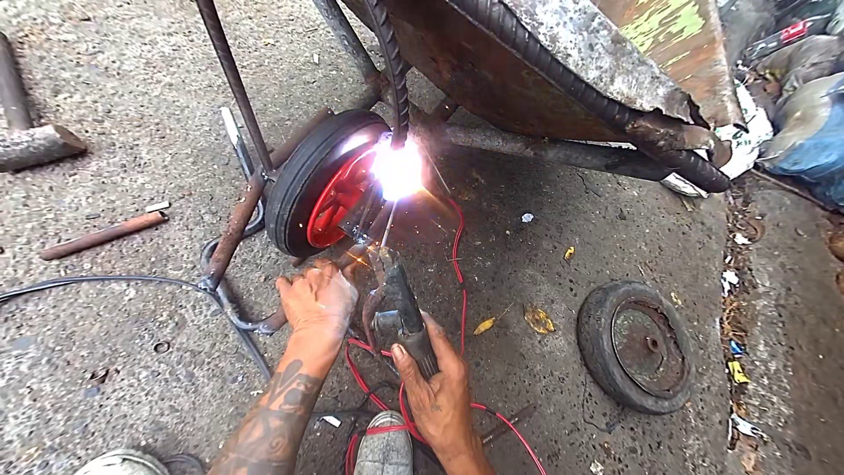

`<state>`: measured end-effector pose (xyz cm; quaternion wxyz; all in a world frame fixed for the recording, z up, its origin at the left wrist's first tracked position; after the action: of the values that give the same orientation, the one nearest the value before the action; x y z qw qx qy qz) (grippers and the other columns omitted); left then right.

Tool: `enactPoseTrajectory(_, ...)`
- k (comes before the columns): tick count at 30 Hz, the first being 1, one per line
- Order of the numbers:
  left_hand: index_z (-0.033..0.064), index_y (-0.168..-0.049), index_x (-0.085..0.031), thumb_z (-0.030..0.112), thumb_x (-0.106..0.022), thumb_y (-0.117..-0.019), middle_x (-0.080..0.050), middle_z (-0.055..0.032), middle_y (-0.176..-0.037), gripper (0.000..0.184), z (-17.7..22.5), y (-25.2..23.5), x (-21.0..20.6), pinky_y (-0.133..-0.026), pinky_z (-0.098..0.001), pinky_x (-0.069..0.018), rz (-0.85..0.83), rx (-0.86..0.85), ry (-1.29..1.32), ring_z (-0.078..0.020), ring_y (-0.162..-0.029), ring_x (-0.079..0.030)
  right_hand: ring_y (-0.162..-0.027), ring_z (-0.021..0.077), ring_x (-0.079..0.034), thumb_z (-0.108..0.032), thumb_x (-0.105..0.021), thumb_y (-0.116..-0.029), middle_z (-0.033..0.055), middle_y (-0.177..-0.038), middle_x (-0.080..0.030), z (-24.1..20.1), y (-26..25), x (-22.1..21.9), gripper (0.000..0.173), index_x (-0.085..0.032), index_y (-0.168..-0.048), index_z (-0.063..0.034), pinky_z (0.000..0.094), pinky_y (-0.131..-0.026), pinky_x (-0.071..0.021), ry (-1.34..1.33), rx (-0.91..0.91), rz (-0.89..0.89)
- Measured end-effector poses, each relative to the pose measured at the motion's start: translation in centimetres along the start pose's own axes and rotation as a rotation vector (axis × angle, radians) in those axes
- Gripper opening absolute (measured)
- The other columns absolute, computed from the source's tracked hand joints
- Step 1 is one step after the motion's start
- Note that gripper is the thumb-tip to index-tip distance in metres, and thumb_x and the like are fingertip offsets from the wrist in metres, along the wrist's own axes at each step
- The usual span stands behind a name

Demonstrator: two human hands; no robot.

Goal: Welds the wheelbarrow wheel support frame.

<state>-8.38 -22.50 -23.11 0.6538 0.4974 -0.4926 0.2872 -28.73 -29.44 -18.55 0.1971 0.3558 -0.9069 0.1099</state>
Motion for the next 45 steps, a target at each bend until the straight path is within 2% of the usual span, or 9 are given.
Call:
enactPoseTrajectory(3,-0.0028,-0.111,-0.066,0.035,-0.046,-0.1067,-0.07,-0.0259,-0.105,0.043,0.05,0.2,0.2,-0.096,-0.0615,-0.0453,-0.006,-0.005,0.013,-0.0448,-0.103,-0.067,-0.101,0.0085,-0.072,-0.034,-0.069,-0.0961,0.0085,-0.117,-0.074,-0.2,0.01,0.07,0.054,-0.063,-0.136,0.0018,0.0278,-0.087,-0.0616,-0.002,0.025,0.02)
enactPoseTrajectory(6,-0.0063,-0.11,-0.062,0.037,-0.044,-0.1076,-0.07,-0.0283,-0.1,0.047,0.05,0.27,0.43,-0.095,-0.0622,-0.0461,0.008,-0.012,0.024,-0.0475,-0.101,-0.068,-0.105,0.0098,-0.071,-0.032,-0.068,-0.0963,0.0108,-0.12,-0.072,-0.61,0.26,0.23,0.054,-0.062,-0.135,0.004,0.0281,-0.09,-0.0606,-0.032,0.065,0.032)
enactPoseTrajectory(11,-0.0064,-0.106,-0.061,0.035,-0.042,-0.1078,-0.069,-0.0273,-0.096,0.046,0.05,0.22,0.22,-0.092,-0.0607,-0.0472,0.025,-0.009,-0.001,-0.0455,-0.098,-0.069,-0.105,0.0089,-0.071,-0.033,-0.069,-0.0965,0.0094,-0.121,-0.072,-0.41,0.3,0.2,0.054,-0.062,-0.137,0.0018,0.0281,-0.091,-0.0606,-0.015,0.036,0.022)
enactPoseTrajectory(15,-0.0064,-0.107,-0.062,0.041,-0.042,-0.108,-0.07,-0.0276,-0.099,0.051,0.01,0.22,0.17,-0.093,-0.0607,-0.0472,0.02,-0.009,-0.004,-0.0461,-0.1,-0.068,-0.105,0.0083,-0.071,-0.033,-0.069,-0.0963,0.0086,-0.121,-0.073,-0.33,0.19,0.08,0.053,-0.062,-0.137,0.0011,0.028,-0.09,-0.0608,0.001,0.015,0.018)
enactPoseTrajectory(28,-0.0036,-0.112,-0.064,0.039,-0.047,-0.1066,-0.07,-0.0251,-0.102,0.047,-0.11,-0.06,-0.12,-0.096,-0.06,-0.0467,-0.016,0.013,-0.015,-0.0436,-0.103,-0.068,-0.102,0.0084,-0.071,-0.033,-0.068,-0.0964,0.0082,-0.119,-0.073,-0.34,-0.01,-0.23,0.054,-0.061,-0.138,0.0006,0.0282,-0.088,-0.0608,0.026,0.0,0.002)
enactPoseTrajectory(31,-0.0045,-0.113,-0.064,0.042,-0.045,-0.1068,-0.07,-0.0261,-0.103,0.051,-0.1,-0.02,-0.12,-0.096,-0.0609,-0.0461,-0.023,0.007,-0.004,-0.0445,-0.102,-0.068,-0.103,0.0088,-0.071,-0.034,-0.068,-0.0968,0.0081,-0.121,-0.073,-0.31,0.0,-0.26,0.055,-0.061,-0.139,0.0002,0.0286,-0.089,-0.061,0.027,-0.002,0.0)
enactPoseTrajectory(39,-0.0041,-0.109,-0.064,0.041,-0.046,-0.1067,-0.07,-0.0264,-0.1,0.048,-0.15,-0.01,-0.06,-0.095,-0.061,-0.0463,-0.001,0.001,0.013,-0.0447,-0.1,-0.068,-0.103,0.0091,-0.071,-0.032,-0.069,-0.0964,0.0081,-0.121,-0.072,-0.24,-0.02,-0.49,0.053,-0.061,-0.138,-0.0004,0.0293,-0.089,-0.0608,0.013,-0.011,-0.002)
enactPoseTrajectory(41,-0.0033,-0.111,-0.065,0.042,-0.046,-0.1068,-0.07,-0.0258,-0.102,0.049,-0.16,0.04,-0.04,-0.098,-0.0614,-0.0453,-0.012,0.005,0.021,-0.0436,-0.103,-0.068,-0.103,0.0092,-0.071,-0.032,-0.069,-0.0963,0.008,-0.121,-0.073,-0.27,-0.04,-0.53,0.053,-0.061,-0.139,-0.0003,0.0294,-0.089,-0.0608,0.015,-0.006,0.0)
enactPoseTrajectory(45,-0.0039,-0.112,-0.065,0.042,-0.046,-0.1064,-0.07,-0.0257,-0.102,0.05,-0.15,-0.03,-0.12,-0.097,-0.0611,-0.0462,-0.004,0.007,0.009,-0.0437,-0.102,-0.068,-0.103,0.009,-0.071,-0.033,-0.069,-0.0962,0.0077,-0.12,-0.073,-0.18,-0.03,-0.58,0.054,-0.061,-0.138,-0.0001,0.0294,-0.089,-0.0609,0.019,-0.015,0.001)
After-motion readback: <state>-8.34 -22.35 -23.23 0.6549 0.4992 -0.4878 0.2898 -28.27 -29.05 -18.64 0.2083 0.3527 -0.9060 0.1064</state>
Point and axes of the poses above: each hand's wrist, its own y-axis away from the middle knuckle, its own x-axis out of the back of the hand, z = x × y, the point moved 8 cm from there along -y, towards the middle knuckle
